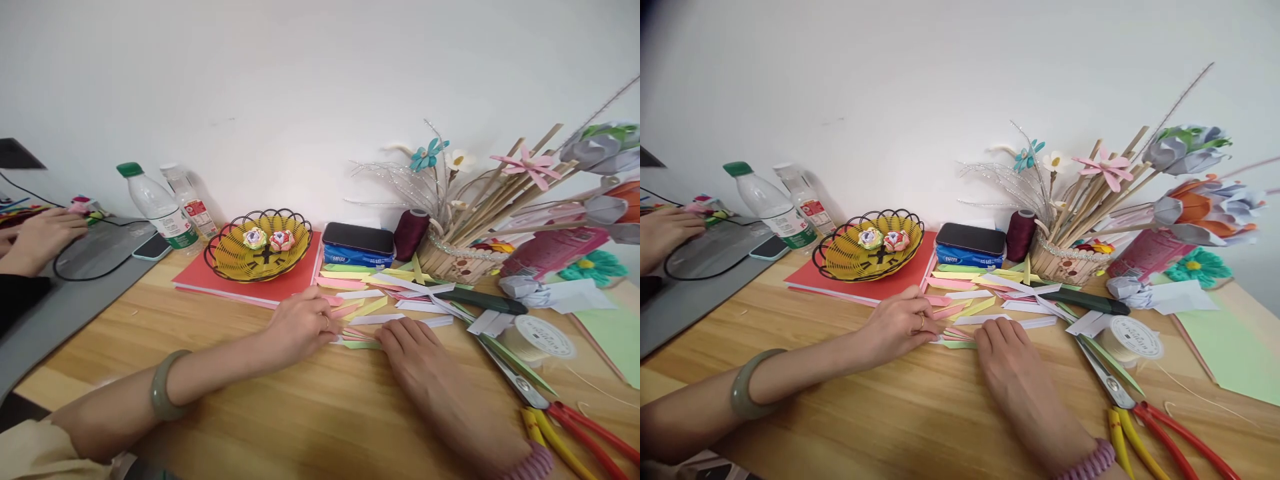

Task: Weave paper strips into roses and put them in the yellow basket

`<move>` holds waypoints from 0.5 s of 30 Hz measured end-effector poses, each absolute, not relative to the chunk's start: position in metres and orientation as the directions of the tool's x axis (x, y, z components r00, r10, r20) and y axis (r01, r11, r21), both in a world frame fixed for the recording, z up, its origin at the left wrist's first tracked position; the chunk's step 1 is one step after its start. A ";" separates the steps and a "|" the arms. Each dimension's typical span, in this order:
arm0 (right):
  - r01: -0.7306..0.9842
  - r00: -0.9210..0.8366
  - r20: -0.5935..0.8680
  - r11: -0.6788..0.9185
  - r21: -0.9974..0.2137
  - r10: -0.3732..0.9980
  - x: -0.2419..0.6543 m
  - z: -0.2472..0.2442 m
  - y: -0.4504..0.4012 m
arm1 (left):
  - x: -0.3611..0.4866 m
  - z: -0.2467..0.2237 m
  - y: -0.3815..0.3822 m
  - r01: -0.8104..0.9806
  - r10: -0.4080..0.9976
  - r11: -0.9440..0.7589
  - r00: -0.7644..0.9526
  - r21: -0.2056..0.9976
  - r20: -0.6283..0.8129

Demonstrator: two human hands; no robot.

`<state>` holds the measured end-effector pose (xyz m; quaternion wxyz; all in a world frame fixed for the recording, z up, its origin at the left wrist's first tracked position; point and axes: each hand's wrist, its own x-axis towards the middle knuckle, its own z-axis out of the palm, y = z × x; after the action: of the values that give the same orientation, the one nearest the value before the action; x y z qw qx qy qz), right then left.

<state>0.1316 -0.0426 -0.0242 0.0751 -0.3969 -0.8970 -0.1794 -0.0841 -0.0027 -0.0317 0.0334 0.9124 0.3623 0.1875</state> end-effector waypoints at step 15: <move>0.763 -0.646 0.312 0.602 0.236 0.697 0.129 -0.028 -0.041 | -0.048 -0.013 -0.010 0.607 0.605 -0.789 0.744 0.091 0.283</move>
<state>0.1294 -0.0412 -0.0284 0.0942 -0.4101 -0.8900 -0.1758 -0.0477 -0.0098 -0.0127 -0.0035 0.9338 0.3247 0.1503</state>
